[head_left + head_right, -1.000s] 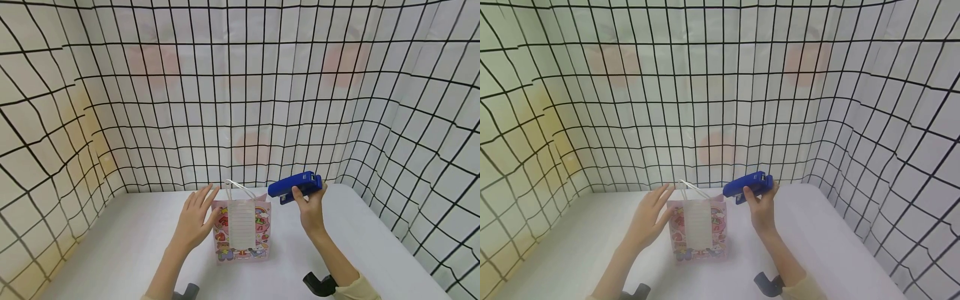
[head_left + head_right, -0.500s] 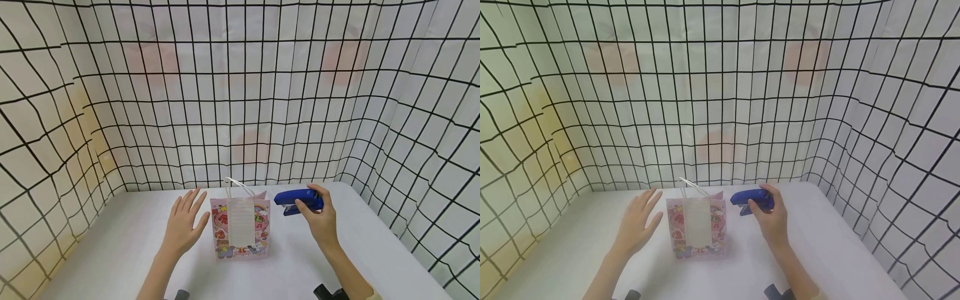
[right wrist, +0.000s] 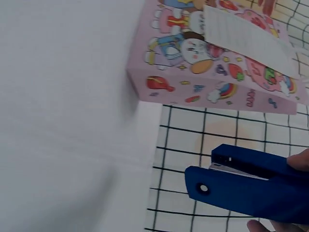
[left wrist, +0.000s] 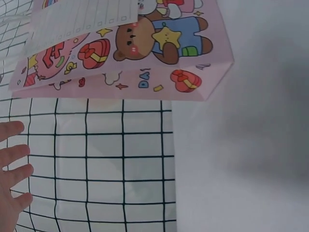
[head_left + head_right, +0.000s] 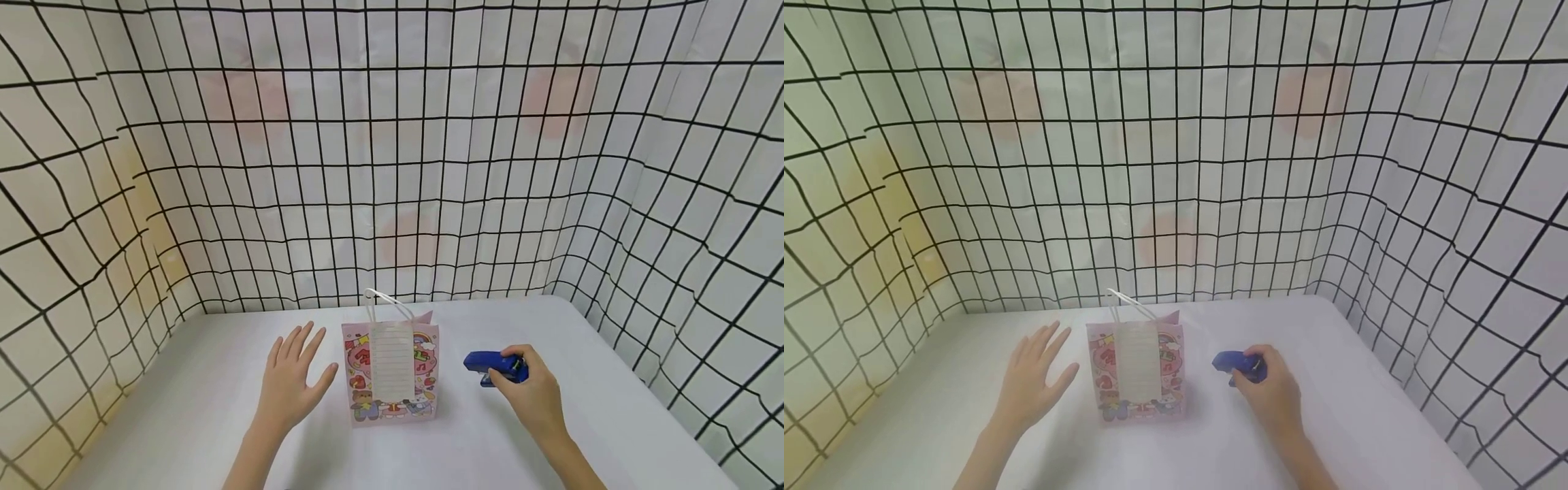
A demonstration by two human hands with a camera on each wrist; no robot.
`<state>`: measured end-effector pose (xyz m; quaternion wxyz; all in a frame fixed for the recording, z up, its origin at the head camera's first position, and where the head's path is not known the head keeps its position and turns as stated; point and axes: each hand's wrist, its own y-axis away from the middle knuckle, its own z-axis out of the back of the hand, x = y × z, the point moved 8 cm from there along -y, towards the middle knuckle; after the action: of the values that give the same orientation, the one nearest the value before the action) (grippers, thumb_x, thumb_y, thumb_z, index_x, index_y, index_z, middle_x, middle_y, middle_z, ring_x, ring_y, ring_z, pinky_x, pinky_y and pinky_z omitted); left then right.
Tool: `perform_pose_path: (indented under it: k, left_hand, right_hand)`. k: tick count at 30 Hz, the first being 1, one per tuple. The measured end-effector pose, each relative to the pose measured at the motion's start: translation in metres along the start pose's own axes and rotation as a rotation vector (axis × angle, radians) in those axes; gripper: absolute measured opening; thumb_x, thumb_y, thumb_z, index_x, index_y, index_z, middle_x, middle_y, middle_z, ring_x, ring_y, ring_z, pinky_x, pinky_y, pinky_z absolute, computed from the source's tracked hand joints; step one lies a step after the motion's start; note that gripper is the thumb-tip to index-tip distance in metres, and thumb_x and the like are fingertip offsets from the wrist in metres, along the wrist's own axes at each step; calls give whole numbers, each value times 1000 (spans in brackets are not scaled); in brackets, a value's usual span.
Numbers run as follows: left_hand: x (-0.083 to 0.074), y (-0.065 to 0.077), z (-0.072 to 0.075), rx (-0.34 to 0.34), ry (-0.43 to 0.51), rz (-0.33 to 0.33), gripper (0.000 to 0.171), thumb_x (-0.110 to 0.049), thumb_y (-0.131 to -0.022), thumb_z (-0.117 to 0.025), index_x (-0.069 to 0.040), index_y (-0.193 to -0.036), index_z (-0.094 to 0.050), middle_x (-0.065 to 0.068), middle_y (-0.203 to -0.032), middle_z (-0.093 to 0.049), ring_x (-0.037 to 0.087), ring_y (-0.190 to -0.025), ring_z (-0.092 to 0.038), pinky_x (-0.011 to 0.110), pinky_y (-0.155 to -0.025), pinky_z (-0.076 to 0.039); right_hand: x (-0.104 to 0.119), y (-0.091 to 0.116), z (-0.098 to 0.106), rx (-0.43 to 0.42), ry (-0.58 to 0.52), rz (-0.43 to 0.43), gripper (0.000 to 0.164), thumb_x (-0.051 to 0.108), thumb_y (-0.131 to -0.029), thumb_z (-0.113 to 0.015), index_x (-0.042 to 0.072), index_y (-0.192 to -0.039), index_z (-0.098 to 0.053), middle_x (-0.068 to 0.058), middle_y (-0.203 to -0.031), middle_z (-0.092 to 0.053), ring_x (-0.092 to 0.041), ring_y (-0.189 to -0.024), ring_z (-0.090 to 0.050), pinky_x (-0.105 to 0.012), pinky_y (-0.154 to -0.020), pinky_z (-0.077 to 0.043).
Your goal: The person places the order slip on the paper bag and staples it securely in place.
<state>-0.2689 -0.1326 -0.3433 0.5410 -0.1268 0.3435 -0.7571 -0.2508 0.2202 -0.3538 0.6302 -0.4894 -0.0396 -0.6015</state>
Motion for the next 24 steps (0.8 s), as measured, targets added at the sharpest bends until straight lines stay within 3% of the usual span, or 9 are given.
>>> perform_pose_path:
  k: [4,11,18,24]
  left_hand:
    - [7,8,-1,-7,-13,0,60,-42,-79,-57,-12,-130,-49,14,-136,-47,34,-125,-41,53,-104,-24]
    - [12,17,-2,13,-20,18,59,-40,-78,-58,-11,-128,-50,15,-135,-48,34,-123,-41,54,-103,-24]
    - [17,24,-5,76,-80,35,59,-41,-77,-59,-13,-129,-50,15,-136,-45,36,-125,-38,62,-99,-24]
    - [23,31,-11,161,-127,62,60,-44,-78,-58,-16,-131,-47,15,-141,-38,37,-130,-30,66,-99,-21]
  right_hand:
    - [-12,12,-5,49,100,-81,35,16,-68,-77,11,-95,-56,-16,-100,-66,-33,-86,-65,-42,-63,-50]
    - [-36,29,-18,251,149,-263,31,18,-76,-68,6,-96,-48,-16,-104,-56,-30,-92,-58,-43,-73,-48]
    - [-56,43,-31,377,223,-294,24,18,-75,-64,8,-85,-46,-13,-96,-45,-24,-79,-51,-34,-63,-43]
    - [-62,54,-44,483,337,-265,28,22,-75,-65,10,-92,-47,-10,-90,-41,-19,-66,-46,-30,-54,-36]
